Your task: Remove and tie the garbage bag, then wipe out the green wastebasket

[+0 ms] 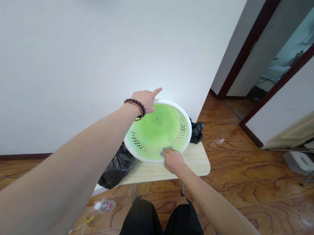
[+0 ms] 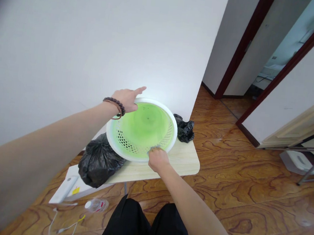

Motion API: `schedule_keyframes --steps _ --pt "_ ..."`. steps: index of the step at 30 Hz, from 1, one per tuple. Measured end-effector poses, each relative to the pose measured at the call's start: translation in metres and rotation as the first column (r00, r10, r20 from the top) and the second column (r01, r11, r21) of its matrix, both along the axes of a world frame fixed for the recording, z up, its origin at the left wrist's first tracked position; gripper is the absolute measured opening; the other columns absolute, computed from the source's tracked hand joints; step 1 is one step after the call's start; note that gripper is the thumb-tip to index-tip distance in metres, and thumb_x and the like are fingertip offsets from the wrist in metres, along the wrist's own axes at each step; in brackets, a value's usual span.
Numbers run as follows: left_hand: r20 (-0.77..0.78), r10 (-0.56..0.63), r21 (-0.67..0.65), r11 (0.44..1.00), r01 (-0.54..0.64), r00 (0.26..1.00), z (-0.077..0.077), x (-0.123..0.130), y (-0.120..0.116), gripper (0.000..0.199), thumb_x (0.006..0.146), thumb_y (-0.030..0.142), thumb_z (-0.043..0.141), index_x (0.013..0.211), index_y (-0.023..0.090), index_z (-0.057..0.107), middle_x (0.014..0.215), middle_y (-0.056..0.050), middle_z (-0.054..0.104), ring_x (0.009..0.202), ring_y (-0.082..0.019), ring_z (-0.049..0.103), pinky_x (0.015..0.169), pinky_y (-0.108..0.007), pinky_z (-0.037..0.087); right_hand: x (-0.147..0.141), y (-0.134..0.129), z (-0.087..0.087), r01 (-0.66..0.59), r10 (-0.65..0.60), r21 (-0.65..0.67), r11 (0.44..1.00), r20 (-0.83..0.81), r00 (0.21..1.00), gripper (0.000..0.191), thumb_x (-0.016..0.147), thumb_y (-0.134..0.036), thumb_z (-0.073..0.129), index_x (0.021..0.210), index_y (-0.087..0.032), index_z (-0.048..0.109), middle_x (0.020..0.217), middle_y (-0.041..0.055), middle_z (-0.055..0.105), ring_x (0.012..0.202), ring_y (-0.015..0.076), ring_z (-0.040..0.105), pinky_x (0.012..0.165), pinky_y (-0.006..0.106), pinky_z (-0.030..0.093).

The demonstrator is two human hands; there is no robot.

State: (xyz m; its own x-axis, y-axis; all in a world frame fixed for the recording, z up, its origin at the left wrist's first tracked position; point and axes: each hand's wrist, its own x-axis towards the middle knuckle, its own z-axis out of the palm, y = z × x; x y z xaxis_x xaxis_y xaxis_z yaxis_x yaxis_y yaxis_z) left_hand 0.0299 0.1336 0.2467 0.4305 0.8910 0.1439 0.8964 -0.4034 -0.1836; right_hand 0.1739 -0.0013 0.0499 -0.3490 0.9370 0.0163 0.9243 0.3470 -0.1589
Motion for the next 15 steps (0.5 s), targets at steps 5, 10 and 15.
schedule_keyframes --steps 5,10,15 --pt "0.052 -0.117 -0.136 0.983 0.123 0.992 -0.011 0.011 0.015 0.059 0.069 0.027 0.049 0.129 0.031 0.052 0.100 -0.006 0.069 0.087 -0.023 0.063 0.071 -0.029 0.046 0.004 0.000 -0.014 -0.037 0.037 0.011 0.999 -0.038 0.999 0.043 0.080 -0.010 0.042 0.118 -0.009 0.059 0.125 0.0145 0.058 0.115 0.0218 0.052 0.098 0.031 0.038" --pt "0.103 -0.117 -0.211 0.968 0.137 0.988 -0.014 0.018 0.019 0.043 0.067 0.026 0.049 0.106 0.025 0.066 0.084 -0.006 0.069 0.071 -0.018 0.062 0.057 -0.024 0.043 0.012 0.005 -0.019 -0.014 0.012 -0.020 1.000 -0.129 0.992 0.042 0.083 -0.013 0.040 0.120 -0.013 0.059 0.125 0.0112 0.059 0.118 0.0199 0.051 0.099 0.031 0.038" --pt "0.066 -0.075 -0.177 0.980 0.085 0.995 -0.014 0.020 0.019 0.043 0.065 0.026 0.050 0.105 0.026 0.066 0.085 -0.006 0.070 0.072 -0.018 0.062 0.059 -0.024 0.044 0.009 0.010 -0.020 -0.002 -0.001 -0.020 1.000 -0.166 0.986 0.039 0.082 -0.013 0.042 0.116 -0.014 0.061 0.124 0.0103 0.060 0.115 0.0196 0.053 0.098 0.031 0.038"
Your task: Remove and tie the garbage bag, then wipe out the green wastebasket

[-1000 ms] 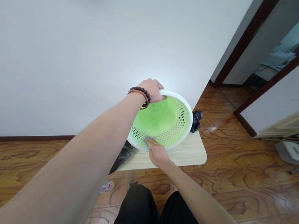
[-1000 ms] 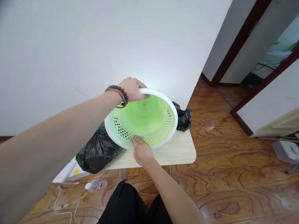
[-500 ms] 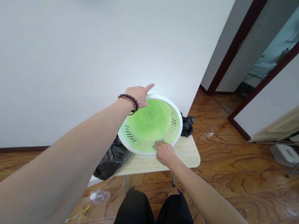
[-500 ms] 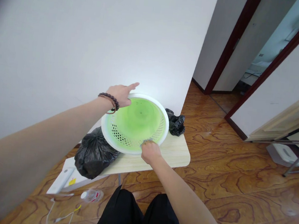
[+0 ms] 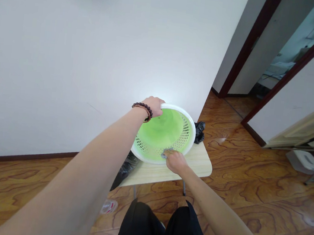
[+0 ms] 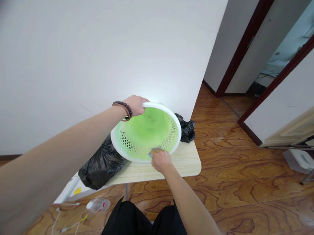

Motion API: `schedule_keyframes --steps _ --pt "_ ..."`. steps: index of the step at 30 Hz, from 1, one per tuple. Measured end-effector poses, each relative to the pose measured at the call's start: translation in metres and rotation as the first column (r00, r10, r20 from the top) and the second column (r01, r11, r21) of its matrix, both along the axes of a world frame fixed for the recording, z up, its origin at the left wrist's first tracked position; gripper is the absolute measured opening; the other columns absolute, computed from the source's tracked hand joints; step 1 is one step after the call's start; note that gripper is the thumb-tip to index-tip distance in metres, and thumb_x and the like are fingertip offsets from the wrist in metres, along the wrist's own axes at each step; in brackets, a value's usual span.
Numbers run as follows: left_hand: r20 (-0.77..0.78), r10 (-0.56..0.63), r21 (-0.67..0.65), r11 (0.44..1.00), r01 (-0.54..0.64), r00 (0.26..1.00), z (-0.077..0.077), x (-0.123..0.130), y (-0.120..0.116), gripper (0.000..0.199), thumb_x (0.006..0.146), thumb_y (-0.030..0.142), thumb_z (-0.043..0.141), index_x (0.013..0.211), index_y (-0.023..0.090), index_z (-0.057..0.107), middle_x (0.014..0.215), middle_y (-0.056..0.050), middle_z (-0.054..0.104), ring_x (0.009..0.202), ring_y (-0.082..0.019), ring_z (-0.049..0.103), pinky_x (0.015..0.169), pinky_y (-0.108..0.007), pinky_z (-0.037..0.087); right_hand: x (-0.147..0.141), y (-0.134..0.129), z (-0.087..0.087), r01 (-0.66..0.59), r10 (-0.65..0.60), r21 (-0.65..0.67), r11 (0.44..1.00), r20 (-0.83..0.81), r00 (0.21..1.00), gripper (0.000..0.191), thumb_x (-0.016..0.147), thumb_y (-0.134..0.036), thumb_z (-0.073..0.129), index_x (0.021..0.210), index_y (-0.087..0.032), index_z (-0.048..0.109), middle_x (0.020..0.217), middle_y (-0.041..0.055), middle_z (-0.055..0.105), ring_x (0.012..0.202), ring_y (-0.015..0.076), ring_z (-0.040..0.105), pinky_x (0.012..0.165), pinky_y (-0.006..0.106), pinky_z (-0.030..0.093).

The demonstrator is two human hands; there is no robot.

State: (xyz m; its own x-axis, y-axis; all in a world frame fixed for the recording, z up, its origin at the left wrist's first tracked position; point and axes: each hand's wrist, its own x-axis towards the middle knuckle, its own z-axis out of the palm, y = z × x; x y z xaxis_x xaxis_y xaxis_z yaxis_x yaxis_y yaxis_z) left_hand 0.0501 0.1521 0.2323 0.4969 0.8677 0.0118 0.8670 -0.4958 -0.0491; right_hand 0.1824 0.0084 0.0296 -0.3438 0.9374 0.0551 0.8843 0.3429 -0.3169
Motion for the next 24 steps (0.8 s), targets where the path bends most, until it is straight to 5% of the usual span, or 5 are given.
schedule_keyframes --steps 24 --pt "0.006 0.080 0.002 0.997 -0.080 0.997 -0.002 0.003 -0.003 0.046 0.066 0.032 0.053 0.110 0.032 0.067 0.090 -0.007 0.070 0.077 -0.022 0.064 0.065 -0.029 0.049 -0.018 0.002 -0.016 0.030 -0.023 0.051 0.998 -0.121 0.992 0.038 0.081 -0.009 0.043 0.115 -0.011 0.060 0.123 0.0116 0.060 0.116 0.0187 0.051 0.101 0.031 0.035"
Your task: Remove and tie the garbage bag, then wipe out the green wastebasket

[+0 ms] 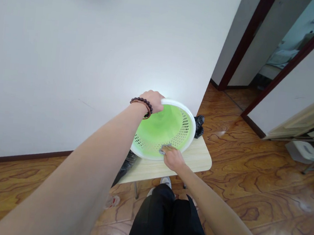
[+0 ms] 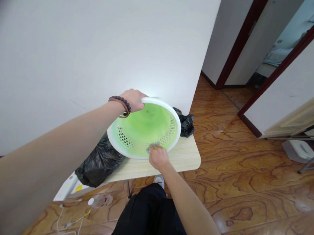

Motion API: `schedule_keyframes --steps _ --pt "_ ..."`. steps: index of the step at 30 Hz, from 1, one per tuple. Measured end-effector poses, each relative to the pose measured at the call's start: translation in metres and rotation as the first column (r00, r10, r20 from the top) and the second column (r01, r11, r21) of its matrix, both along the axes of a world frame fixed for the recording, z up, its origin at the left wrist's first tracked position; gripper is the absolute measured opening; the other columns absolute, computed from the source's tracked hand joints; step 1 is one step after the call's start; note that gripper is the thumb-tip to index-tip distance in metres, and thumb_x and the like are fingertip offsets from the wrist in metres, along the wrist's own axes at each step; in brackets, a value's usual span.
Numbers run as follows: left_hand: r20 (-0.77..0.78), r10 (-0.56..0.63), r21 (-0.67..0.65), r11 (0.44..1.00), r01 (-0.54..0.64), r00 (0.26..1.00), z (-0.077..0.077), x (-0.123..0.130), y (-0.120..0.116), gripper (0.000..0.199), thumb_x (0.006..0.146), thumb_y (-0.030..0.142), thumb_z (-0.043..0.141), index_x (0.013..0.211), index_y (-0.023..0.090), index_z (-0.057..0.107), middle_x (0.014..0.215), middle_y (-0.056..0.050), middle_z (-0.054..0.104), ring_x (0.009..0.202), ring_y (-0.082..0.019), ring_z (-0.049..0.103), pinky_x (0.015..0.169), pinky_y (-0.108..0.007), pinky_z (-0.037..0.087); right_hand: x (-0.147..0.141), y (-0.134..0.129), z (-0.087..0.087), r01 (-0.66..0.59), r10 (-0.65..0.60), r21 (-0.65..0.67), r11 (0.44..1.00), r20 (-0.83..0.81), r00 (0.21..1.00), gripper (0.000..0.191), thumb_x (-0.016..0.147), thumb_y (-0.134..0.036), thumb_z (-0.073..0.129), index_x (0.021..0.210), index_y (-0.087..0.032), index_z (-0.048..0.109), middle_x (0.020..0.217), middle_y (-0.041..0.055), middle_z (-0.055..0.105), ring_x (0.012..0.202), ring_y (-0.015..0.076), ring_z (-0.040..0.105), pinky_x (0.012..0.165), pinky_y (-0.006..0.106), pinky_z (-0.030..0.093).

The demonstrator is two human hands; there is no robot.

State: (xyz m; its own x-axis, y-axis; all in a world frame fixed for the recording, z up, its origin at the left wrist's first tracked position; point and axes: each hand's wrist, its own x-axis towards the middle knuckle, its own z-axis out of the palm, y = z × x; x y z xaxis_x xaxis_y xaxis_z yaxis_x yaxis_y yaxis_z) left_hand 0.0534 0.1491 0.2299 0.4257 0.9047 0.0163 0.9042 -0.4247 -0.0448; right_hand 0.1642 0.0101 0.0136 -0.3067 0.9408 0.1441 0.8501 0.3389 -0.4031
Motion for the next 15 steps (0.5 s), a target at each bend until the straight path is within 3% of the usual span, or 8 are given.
schedule_keyframes --steps 10,13,15 --pt "0.002 0.008 0.000 1.000 -0.008 1.000 -0.001 0.001 0.000 0.050 0.066 0.033 0.054 0.114 0.034 0.065 0.090 -0.006 0.070 0.079 -0.023 0.064 0.066 -0.029 0.049 0.000 0.002 0.006 0.004 -0.002 -0.080 0.997 0.027 1.000 0.038 0.081 -0.010 0.043 0.115 -0.013 0.061 0.119 0.0107 0.062 0.112 0.0205 0.054 0.098 0.032 0.038" --pt "0.024 0.009 -0.015 1.000 -0.009 1.000 -0.001 0.001 0.000 0.048 0.066 0.034 0.055 0.113 0.034 0.066 0.090 -0.006 0.070 0.080 -0.022 0.064 0.069 -0.030 0.049 0.005 0.015 0.015 0.034 -0.027 -0.176 0.984 0.040 0.999 0.039 0.082 -0.009 0.040 0.113 -0.016 0.062 0.110 0.0099 0.067 0.104 0.0218 0.059 0.092 0.033 0.042" --pt "0.032 0.013 -0.021 1.000 -0.012 0.999 -0.001 0.001 0.000 0.047 0.066 0.034 0.056 0.112 0.033 0.066 0.089 -0.006 0.070 0.080 -0.023 0.064 0.070 -0.030 0.049 0.010 0.031 0.023 0.050 -0.047 -0.157 0.986 0.022 0.999 0.043 0.081 -0.007 0.038 0.118 -0.015 0.059 0.112 0.0105 0.066 0.104 0.0215 0.059 0.092 0.033 0.042"
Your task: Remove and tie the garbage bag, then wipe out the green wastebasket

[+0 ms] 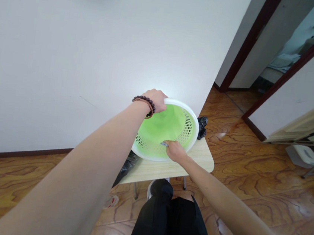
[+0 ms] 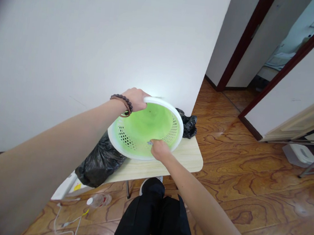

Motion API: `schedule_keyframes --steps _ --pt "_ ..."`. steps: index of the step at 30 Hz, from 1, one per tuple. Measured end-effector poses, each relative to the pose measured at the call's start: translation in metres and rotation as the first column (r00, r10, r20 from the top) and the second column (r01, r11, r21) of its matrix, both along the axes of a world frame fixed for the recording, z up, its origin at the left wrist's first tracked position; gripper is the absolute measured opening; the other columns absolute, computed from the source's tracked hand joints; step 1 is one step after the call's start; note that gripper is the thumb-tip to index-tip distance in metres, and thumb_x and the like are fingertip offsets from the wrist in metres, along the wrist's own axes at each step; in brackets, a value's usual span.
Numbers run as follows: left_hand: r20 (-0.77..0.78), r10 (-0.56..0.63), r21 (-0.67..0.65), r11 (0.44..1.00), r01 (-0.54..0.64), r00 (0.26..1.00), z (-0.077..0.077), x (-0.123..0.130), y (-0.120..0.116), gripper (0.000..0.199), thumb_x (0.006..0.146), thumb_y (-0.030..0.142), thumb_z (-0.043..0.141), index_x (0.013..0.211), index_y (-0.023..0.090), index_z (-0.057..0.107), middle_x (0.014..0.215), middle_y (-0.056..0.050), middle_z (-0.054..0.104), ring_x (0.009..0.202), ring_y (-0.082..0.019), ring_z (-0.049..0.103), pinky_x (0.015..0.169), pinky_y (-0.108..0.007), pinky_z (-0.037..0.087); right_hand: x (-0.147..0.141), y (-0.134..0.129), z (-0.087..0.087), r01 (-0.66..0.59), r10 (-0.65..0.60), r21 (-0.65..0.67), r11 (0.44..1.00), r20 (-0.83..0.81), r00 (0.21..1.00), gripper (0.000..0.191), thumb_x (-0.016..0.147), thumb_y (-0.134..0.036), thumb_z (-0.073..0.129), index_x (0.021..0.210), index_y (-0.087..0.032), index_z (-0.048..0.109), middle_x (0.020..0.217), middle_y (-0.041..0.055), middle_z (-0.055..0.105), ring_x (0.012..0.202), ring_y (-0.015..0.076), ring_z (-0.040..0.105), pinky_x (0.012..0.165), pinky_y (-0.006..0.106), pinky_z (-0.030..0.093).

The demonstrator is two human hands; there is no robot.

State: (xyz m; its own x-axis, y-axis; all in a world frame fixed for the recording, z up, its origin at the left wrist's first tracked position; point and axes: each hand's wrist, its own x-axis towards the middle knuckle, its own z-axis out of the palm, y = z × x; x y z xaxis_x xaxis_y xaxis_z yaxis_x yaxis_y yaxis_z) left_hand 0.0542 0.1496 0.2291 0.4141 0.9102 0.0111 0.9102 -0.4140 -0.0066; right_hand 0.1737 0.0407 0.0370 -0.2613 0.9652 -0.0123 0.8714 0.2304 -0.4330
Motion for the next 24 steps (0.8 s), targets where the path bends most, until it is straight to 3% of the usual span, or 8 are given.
schedule_keyframes --steps 4,6,9,12,16,21,24 --pt "0.019 -0.008 -0.007 1.000 0.008 1.000 0.000 -0.001 0.001 0.047 0.066 0.034 0.056 0.112 0.033 0.067 0.092 -0.007 0.069 0.084 -0.025 0.064 0.072 -0.033 0.049 0.004 0.039 0.007 0.005 -0.004 0.161 0.987 -0.003 1.000 0.054 0.078 0.001 0.035 0.129 -0.006 0.048 0.133 0.0147 0.051 0.126 0.0207 0.042 0.104 0.033 0.032" --pt "0.025 -0.015 -0.013 1.000 0.015 1.000 -0.001 -0.001 0.001 0.046 0.067 0.034 0.056 0.111 0.032 0.067 0.094 -0.007 0.068 0.087 -0.026 0.063 0.074 -0.034 0.049 0.001 0.053 0.002 -0.015 0.007 0.133 0.991 0.063 0.998 0.055 0.077 0.002 0.035 0.130 -0.005 0.047 0.138 0.0156 0.045 0.132 0.0206 0.034 0.108 0.035 0.027" --pt "0.028 -0.006 -0.026 1.000 0.006 1.000 -0.001 0.000 0.001 0.045 0.067 0.034 0.057 0.111 0.031 0.067 0.096 -0.007 0.068 0.089 -0.026 0.063 0.074 -0.034 0.049 -0.007 0.061 -0.015 -0.052 0.048 0.021 0.998 0.159 0.986 0.050 0.076 0.001 0.039 0.124 -0.007 0.054 0.133 0.0159 0.051 0.128 0.0218 0.041 0.106 0.036 0.030" --pt "0.030 -0.001 -0.026 1.000 0.002 1.000 -0.001 0.000 0.000 0.046 0.067 0.034 0.058 0.112 0.033 0.066 0.096 -0.006 0.068 0.090 -0.026 0.063 0.076 -0.034 0.049 -0.018 0.050 -0.030 -0.099 0.097 0.004 0.995 0.170 0.981 0.045 0.076 -0.001 0.042 0.116 -0.006 0.059 0.127 0.0166 0.055 0.122 0.0223 0.047 0.104 0.034 0.033" --pt "0.038 0.000 -0.023 1.000 0.000 0.999 0.001 0.001 -0.001 0.046 0.065 0.033 0.058 0.110 0.033 0.067 0.096 -0.006 0.068 0.090 -0.027 0.063 0.076 -0.035 0.049 -0.023 0.016 -0.035 -0.187 0.182 0.037 0.982 0.106 0.978 0.052 0.076 -0.002 0.040 0.126 -0.005 0.052 0.134 0.0163 0.049 0.125 0.0205 0.044 0.105 0.034 0.033" --pt "0.054 -0.010 -0.031 0.999 0.012 0.999 0.004 0.003 -0.004 0.042 0.065 0.031 0.056 0.105 0.030 0.070 0.093 -0.008 0.068 0.085 -0.026 0.063 0.071 -0.035 0.049 -0.003 -0.032 -0.021 -0.316 0.313 0.038 0.948 0.055 0.948 0.058 0.075 -0.002 0.036 0.132 -0.004 0.046 0.139 0.0165 0.044 0.130 0.0192 0.038 0.109 0.035 0.029" --pt "0.061 -0.007 -0.041 0.999 0.010 0.998 0.005 0.003 -0.006 0.043 0.066 0.032 0.057 0.106 0.028 0.069 0.094 -0.008 0.068 0.089 -0.027 0.063 0.074 -0.035 0.049 0.007 -0.036 -0.007 -0.326 0.325 0.022 0.945 0.027 0.945 0.055 0.074 -0.002 0.037 0.126 -0.005 0.053 0.132 0.0154 0.052 0.124 0.0194 0.046 0.106 0.033 0.034"
